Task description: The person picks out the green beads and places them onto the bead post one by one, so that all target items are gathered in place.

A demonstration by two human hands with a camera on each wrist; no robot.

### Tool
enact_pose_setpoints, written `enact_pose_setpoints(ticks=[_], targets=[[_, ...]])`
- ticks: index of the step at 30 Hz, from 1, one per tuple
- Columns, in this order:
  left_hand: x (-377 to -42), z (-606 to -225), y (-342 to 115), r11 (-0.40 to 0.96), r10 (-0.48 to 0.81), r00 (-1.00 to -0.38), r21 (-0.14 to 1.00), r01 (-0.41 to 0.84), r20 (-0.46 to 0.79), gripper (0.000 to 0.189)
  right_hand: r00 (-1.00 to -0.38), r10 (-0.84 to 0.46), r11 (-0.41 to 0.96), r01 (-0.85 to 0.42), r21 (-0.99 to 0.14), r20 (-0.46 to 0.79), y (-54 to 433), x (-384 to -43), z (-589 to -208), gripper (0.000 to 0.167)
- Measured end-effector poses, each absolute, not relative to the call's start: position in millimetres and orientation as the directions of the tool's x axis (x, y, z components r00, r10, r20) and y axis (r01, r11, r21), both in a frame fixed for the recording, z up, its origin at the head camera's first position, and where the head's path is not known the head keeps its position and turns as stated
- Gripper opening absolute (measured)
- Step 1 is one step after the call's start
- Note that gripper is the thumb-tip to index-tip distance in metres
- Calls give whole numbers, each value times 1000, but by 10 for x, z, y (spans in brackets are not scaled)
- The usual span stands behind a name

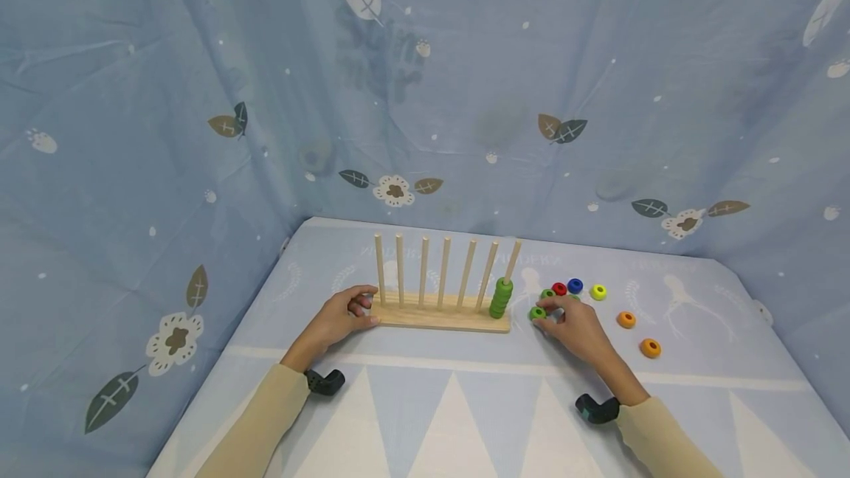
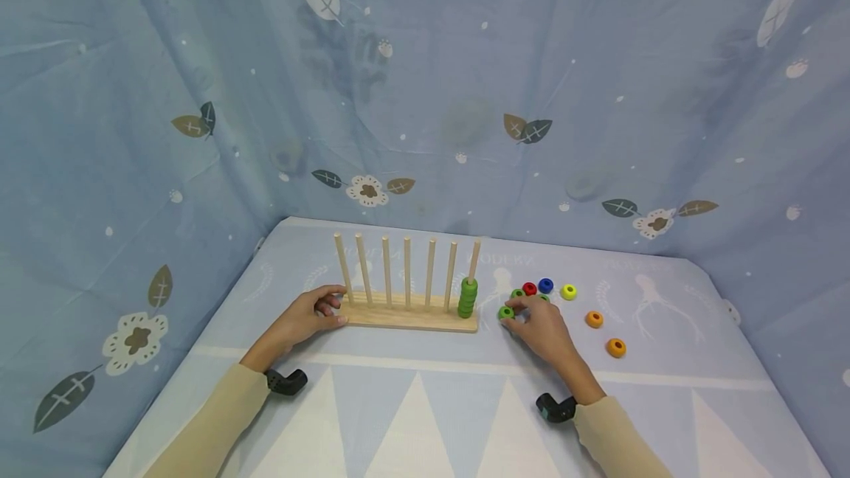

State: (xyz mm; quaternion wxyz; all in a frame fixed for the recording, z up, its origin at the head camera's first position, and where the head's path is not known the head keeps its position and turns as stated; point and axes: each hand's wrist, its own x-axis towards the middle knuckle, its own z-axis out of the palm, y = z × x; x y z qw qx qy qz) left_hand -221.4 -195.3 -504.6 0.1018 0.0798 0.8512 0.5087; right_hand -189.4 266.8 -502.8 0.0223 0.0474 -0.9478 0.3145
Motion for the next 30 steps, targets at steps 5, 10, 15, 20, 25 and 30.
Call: enact_pose_setpoints(ticks=[5, 10, 15, 20, 25, 30], targets=[[-2220, -5044, -1954, 472, 239, -966, 881, 32, -93, 60, -996, -64, 798, -91, -596, 66, 2666, -1889, -5024, 32], [-2216, -5039, -1957, 462, 247, -964, 886, 33, -94, 60, -998, -50, 794, -69, -604, 47, 2664, -1876, -5007, 33], [-2214, -5043, -1961, 461, 250, -964, 886, 39, -87, 60, -998, -48, 789, -62, -611, 40, 2676, -1863, -4984, 33], [-2213, -5036, -1956, 465, 250, -965, 884, 43, -85, 60, -998, -51, 781, -69, -621, 46, 2701, -1852, -4964, 35], [-2212, -5038, -1960, 467, 252, -964, 883, 43, -86, 61, -996, -52, 780, -82, -620, 66, 2700, -1832, -4922, 34], [-2213, -5048, -1967, 469, 256, -963, 882, 47, -85, 61, -995, -52, 778, -91, -622, 81, 2693, -1821, -4883, 34]])
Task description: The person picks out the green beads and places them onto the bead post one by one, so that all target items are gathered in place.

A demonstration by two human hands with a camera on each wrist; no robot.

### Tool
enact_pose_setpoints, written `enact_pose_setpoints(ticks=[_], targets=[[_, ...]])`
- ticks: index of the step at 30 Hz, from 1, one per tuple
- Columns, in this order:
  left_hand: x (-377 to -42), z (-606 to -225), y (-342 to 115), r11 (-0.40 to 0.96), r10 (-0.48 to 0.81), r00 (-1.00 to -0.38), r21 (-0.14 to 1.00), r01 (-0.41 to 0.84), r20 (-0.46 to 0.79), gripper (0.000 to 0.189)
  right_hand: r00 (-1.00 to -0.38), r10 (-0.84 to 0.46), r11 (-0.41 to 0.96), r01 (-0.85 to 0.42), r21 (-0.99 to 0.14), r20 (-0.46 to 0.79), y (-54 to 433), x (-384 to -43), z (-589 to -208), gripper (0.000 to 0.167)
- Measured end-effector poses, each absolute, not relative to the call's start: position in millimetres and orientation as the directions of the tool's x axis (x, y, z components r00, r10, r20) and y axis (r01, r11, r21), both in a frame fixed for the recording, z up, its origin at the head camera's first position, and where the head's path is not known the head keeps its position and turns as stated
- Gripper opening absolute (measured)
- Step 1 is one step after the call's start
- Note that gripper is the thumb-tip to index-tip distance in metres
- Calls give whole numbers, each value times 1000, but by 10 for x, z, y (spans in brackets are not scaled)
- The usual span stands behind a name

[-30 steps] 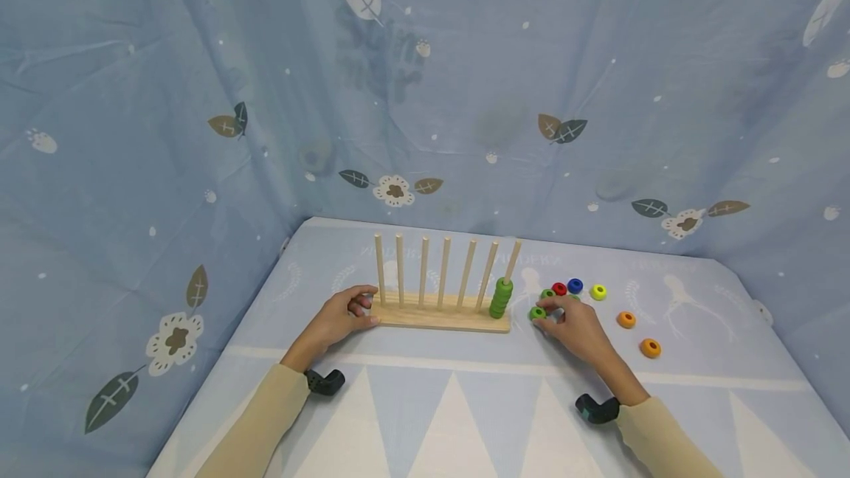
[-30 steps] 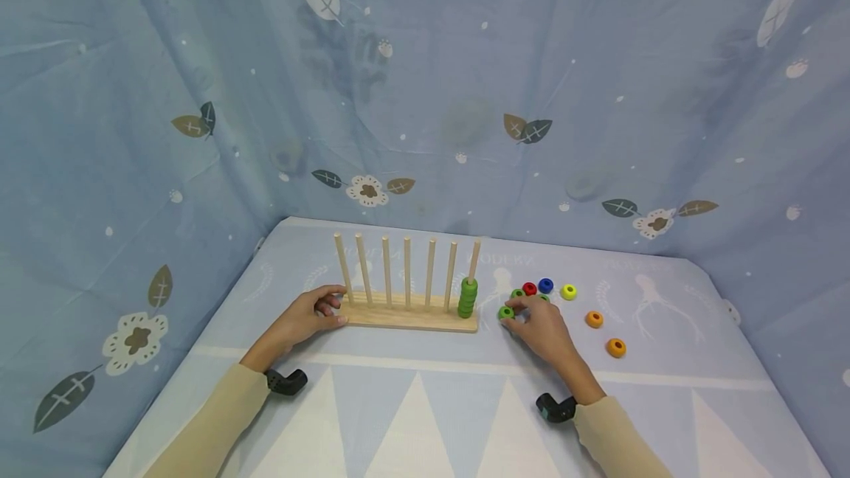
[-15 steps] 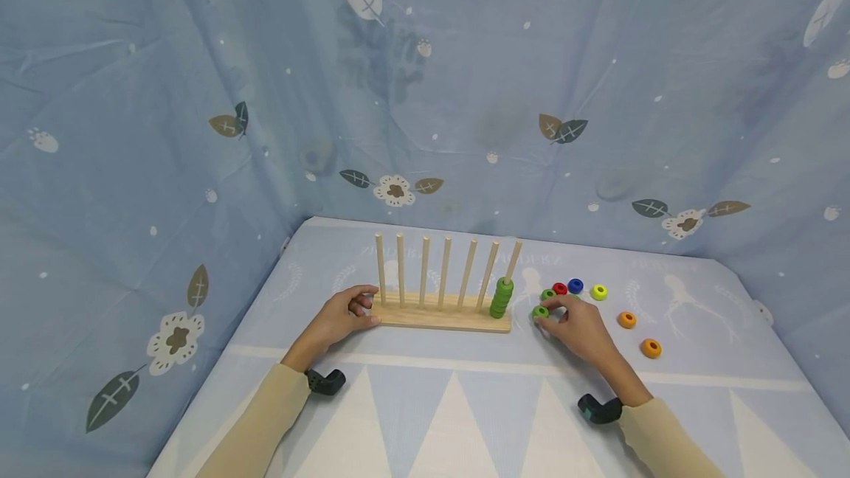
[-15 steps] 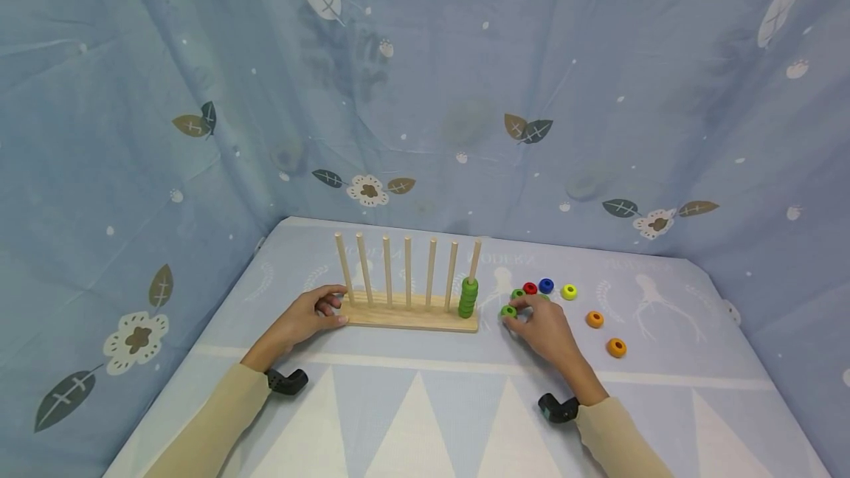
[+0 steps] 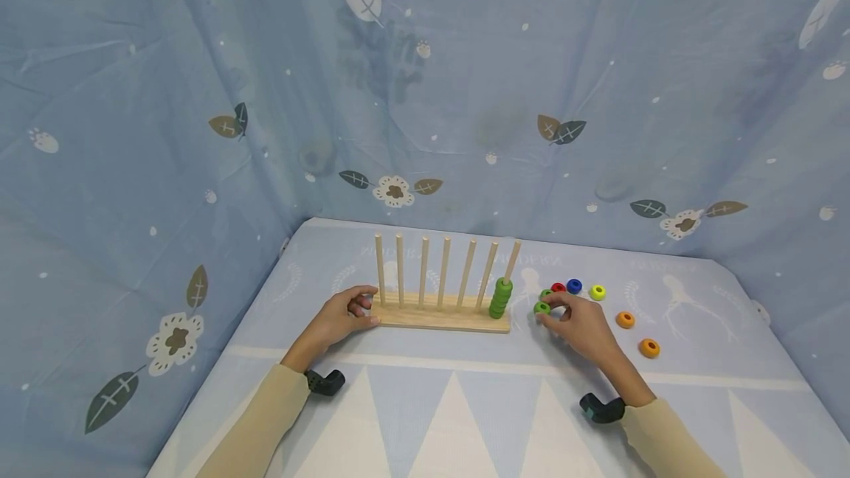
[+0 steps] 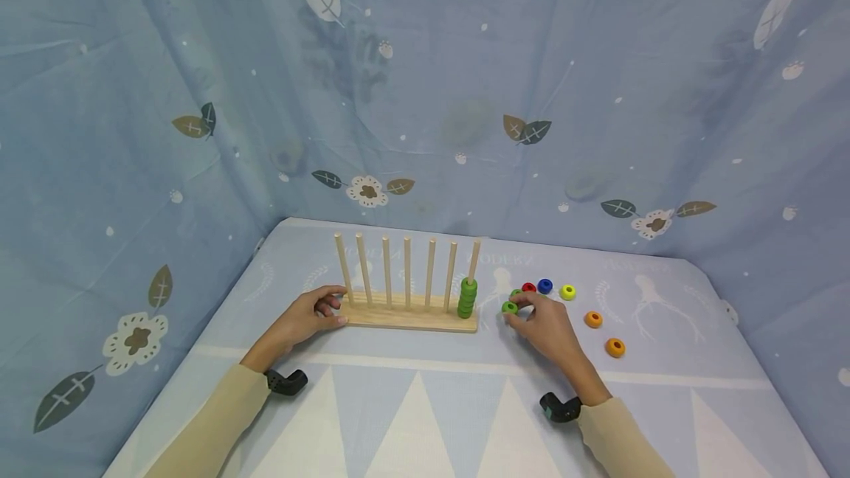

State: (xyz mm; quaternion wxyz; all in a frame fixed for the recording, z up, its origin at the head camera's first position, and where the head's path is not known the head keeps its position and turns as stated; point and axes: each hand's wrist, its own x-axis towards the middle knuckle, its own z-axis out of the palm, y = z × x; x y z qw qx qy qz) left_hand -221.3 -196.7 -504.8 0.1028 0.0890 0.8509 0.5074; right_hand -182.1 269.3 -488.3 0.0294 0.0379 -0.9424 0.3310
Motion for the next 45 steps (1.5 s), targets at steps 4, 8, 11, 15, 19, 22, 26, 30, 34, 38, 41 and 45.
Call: enact_pose_setpoints(ticks=[4, 8, 11, 15, 19, 22, 26, 30, 34, 38, 41, 45], targets=[[-2211, -5052, -1974, 468, 259, -962, 882, 48, -85, 60, -994, -51, 774, -100, -625, 95, 2694, -1824, -4854, 34], [-2212, -5052, -1974, 468, 258, -962, 882, 47, -86, 60, -992, -51, 768, -112, -630, 114, 2692, -1828, -4826, 32], [-2212, -5052, -1972, 472, 255, -963, 880, 46, -86, 60, -991, -50, 763, -116, -635, 121, 2689, -1832, -4803, 31], [-2212, -5052, -1972, 473, 254, -963, 880, 45, -88, 60, -989, -58, 760, -131, -637, 134, 2678, -1828, -4764, 31], [-2210, -5053, -1972, 473, 256, -963, 880, 46, -87, 60, -987, -60, 763, -143, -630, 152, 2661, -1821, -4714, 32], [-2209, -5051, -1972, 472, 259, -962, 880, 49, -86, 60, -983, -62, 768, -156, -621, 170, 2652, -1815, -4678, 32], [-2207, -5044, -1971, 472, 259, -962, 880, 49, -85, 60, -978, -68, 771, -177, -612, 198, 2645, -1807, -4642, 33], [-2205, -5039, -1969, 474, 256, -963, 879, 48, -86, 60, -971, -81, 766, -206, -609, 226, 2639, -1797, -4604, 33], [-2202, -5036, -1966, 477, 255, -963, 878, 46, -88, 60, -965, -94, 766, -228, -601, 247, 2638, -1794, -4569, 33], [-2201, -5033, -1964, 479, 250, -964, 877, 43, -89, 60, -961, -94, 768, -237, -594, 262, 2640, -1797, -4538, 32], [-2202, -5029, -1962, 481, 248, -964, 876, 41, -91, 60, -958, -91, 772, -241, -589, 273, 2639, -1799, -4511, 32], [-2204, -5028, -1961, 481, 249, -964, 876, 38, -95, 61, -959, -90, 772, -237, -590, 268, 2630, -1795, -4469, 33]])
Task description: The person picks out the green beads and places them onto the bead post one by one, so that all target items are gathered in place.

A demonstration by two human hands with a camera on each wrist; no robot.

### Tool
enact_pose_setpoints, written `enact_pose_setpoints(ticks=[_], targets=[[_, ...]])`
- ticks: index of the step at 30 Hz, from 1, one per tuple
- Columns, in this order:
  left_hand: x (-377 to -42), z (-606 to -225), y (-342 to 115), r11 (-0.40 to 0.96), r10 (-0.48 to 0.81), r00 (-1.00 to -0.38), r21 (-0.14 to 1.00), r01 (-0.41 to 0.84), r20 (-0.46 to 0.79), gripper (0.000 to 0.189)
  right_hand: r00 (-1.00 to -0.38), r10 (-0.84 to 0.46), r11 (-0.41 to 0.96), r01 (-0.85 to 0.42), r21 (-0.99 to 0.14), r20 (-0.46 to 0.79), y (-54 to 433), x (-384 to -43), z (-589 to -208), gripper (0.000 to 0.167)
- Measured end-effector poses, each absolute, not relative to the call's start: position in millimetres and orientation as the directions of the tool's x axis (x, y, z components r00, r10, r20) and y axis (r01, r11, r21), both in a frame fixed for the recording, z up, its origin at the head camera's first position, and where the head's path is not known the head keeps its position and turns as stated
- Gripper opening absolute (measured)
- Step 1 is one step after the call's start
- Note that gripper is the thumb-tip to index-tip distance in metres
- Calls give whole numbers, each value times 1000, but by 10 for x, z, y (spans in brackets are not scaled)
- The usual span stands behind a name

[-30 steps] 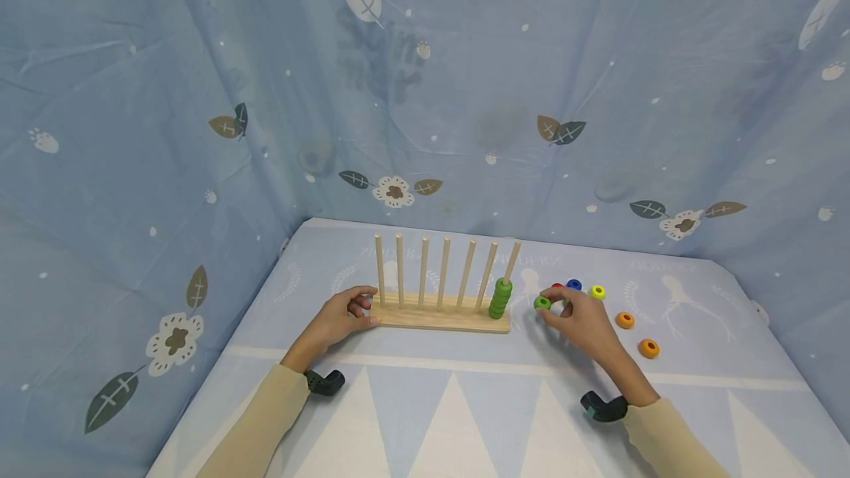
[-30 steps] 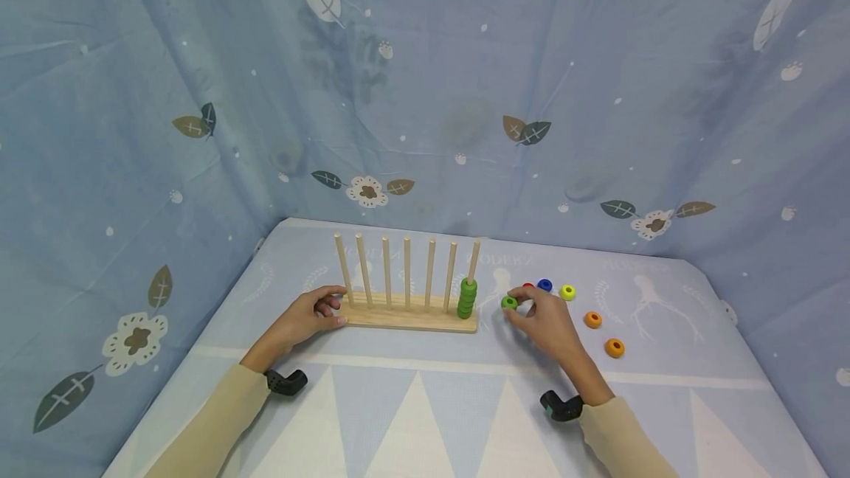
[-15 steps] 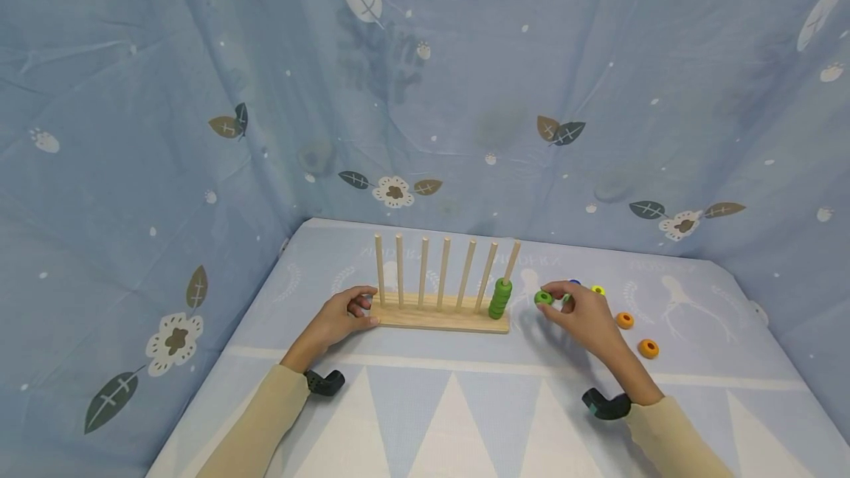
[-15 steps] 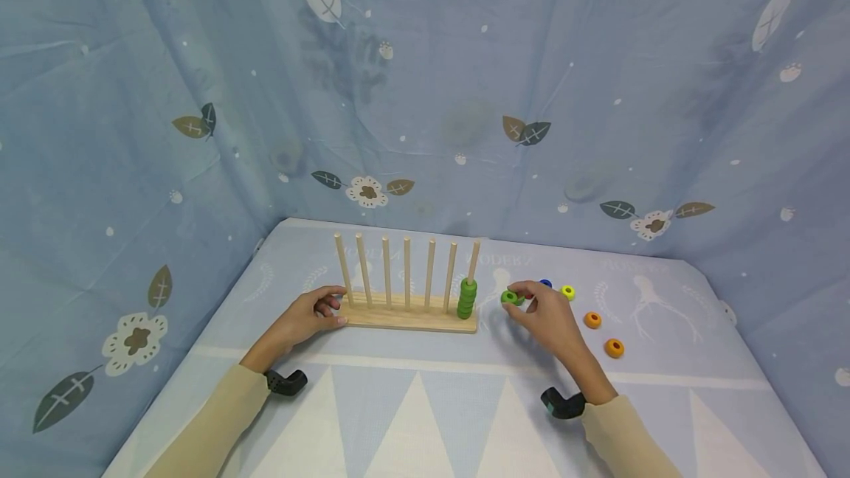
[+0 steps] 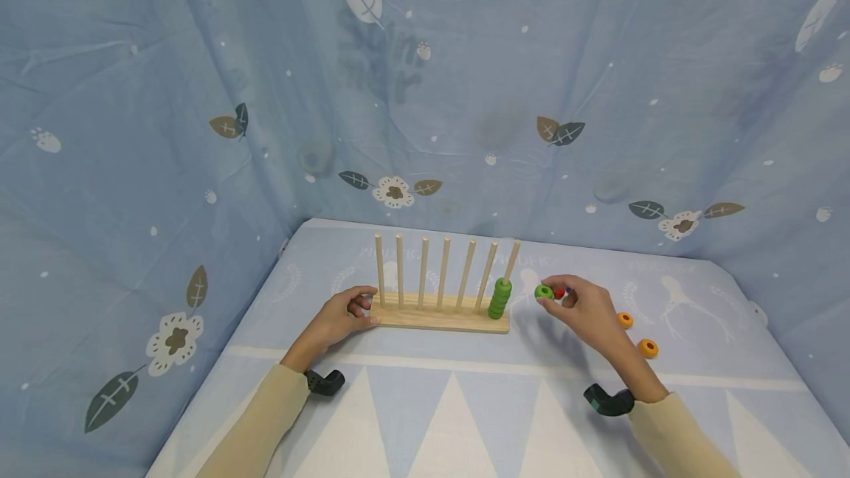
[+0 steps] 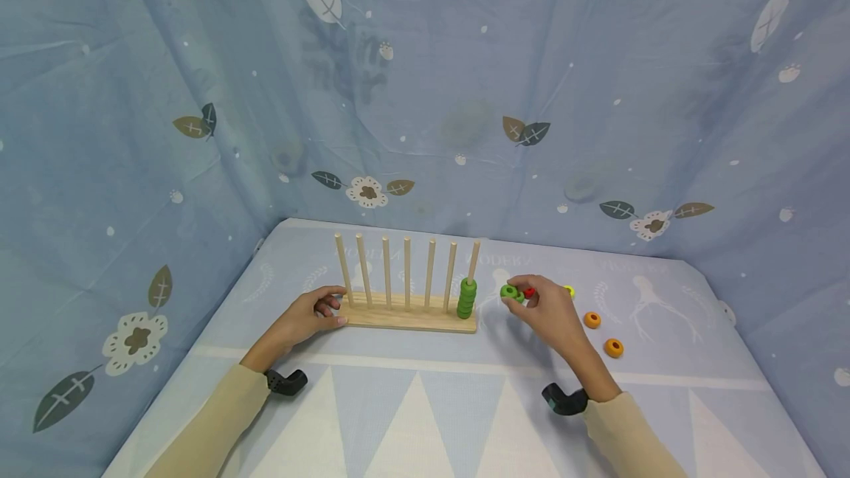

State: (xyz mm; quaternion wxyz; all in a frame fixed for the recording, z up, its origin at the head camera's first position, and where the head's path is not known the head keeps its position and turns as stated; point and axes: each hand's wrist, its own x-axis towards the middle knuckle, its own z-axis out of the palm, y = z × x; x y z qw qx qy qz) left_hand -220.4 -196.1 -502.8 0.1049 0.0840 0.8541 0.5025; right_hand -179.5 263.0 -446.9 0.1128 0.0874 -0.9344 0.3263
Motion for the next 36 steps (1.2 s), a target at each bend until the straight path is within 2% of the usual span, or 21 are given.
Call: enact_pose_setpoints(ticks=[21, 36], targets=[[-2204, -5045, -1970, 476, 253, -964, 878, 49, -83, 60, -951, -101, 775, -259, -576, 292, 2569, -1805, -4299, 35], [-2206, -5040, -1973, 479, 251, -964, 877, 43, -90, 61, -912, -137, 758, -348, -551, 387, 2551, -1822, -4169, 31]])
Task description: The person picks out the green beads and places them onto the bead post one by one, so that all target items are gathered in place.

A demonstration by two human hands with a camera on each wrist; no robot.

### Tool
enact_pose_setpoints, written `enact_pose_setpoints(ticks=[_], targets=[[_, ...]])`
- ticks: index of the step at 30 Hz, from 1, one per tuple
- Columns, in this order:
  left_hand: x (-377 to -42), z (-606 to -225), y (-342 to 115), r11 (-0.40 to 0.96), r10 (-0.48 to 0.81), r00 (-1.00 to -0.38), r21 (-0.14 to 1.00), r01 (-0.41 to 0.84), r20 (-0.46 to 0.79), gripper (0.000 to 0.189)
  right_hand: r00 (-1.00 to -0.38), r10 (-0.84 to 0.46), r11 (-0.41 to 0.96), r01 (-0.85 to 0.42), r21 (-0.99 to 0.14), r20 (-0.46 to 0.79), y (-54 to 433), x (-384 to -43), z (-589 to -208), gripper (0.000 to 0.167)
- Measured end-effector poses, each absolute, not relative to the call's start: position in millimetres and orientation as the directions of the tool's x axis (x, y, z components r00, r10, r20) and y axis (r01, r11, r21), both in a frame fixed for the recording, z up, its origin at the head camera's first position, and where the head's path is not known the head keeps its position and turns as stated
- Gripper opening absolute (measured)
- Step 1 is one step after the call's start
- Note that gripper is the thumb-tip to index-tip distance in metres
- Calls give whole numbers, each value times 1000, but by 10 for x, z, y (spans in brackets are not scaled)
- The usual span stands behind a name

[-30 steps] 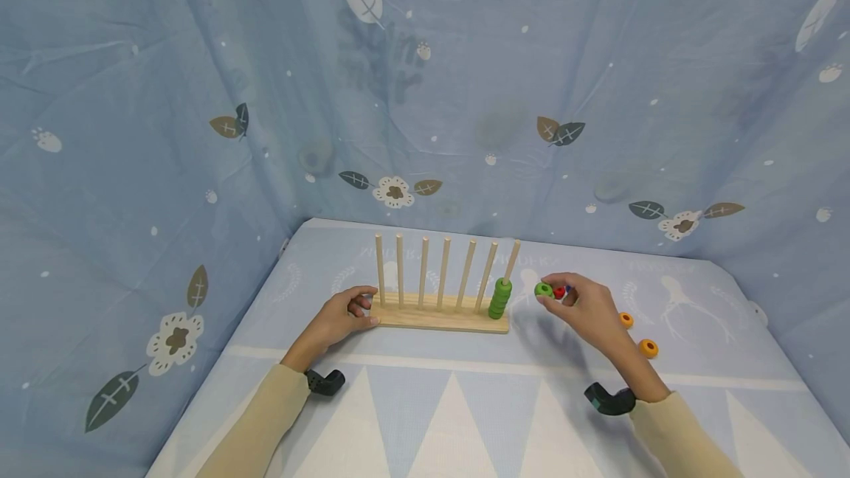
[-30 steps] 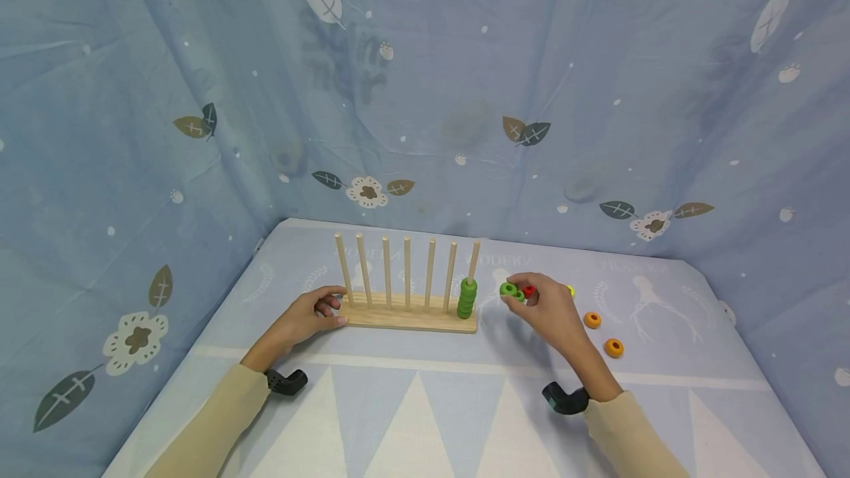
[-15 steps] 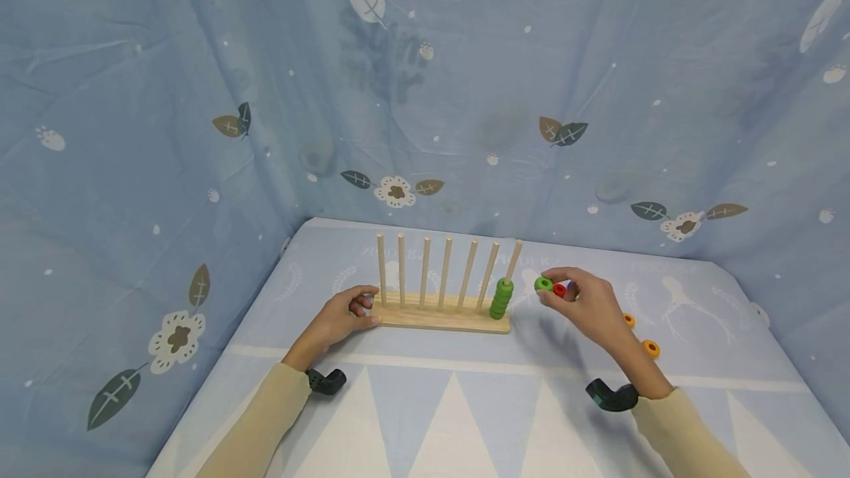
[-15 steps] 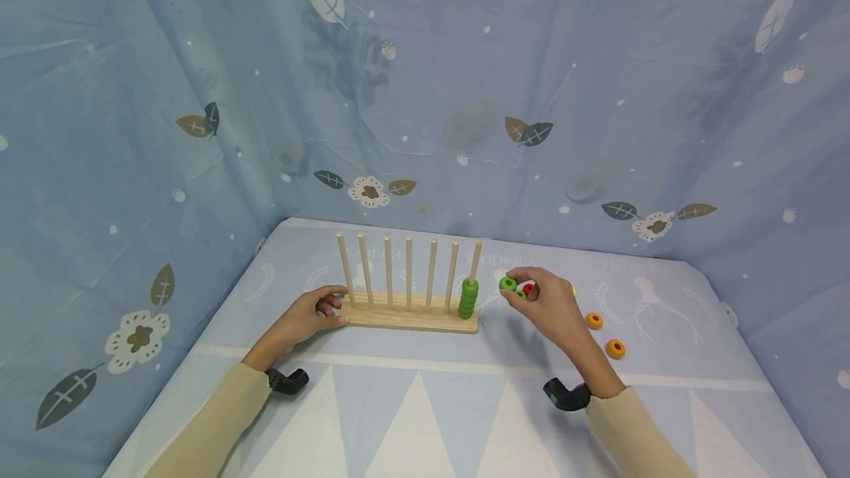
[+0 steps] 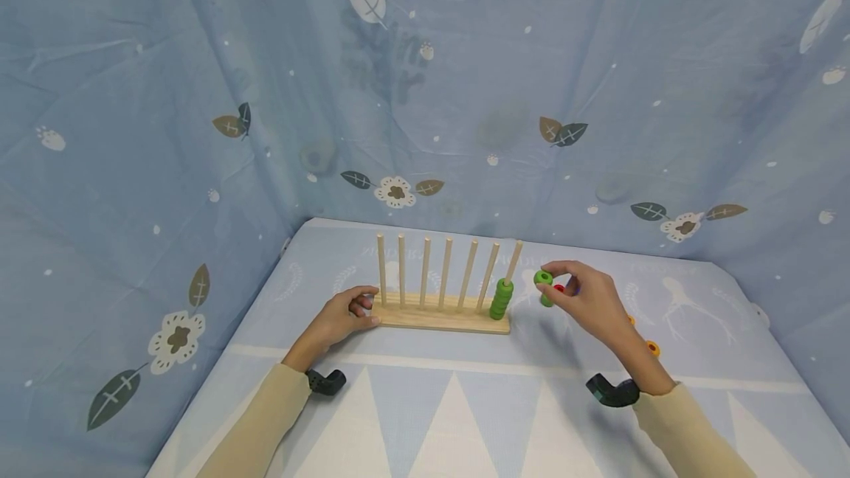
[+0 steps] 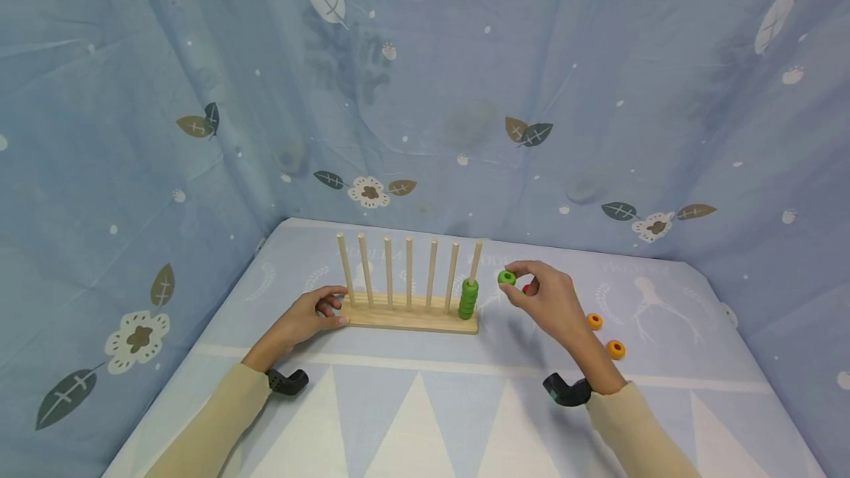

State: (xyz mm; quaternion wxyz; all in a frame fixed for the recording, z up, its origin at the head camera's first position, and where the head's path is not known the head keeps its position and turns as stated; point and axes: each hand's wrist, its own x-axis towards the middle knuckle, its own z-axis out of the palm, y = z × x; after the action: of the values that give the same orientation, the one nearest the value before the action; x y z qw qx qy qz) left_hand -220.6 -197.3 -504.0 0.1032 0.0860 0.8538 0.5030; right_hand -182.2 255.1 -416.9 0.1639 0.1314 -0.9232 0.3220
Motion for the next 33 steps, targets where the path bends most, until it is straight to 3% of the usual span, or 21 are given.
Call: enact_pose_setpoints(ticks=[20, 33], targets=[[-2198, -5035, -1975, 464, 260, -962, 884, 45, -88, 60, -925, -134, 772, -322, -548, 354, 2517, -1841, -3974, 32], [-2206, -5039, -1971, 468, 250, -962, 884, 24, -106, 60, -890, -149, 758, -383, -527, 432, 2479, -1857, -3844, 33]])
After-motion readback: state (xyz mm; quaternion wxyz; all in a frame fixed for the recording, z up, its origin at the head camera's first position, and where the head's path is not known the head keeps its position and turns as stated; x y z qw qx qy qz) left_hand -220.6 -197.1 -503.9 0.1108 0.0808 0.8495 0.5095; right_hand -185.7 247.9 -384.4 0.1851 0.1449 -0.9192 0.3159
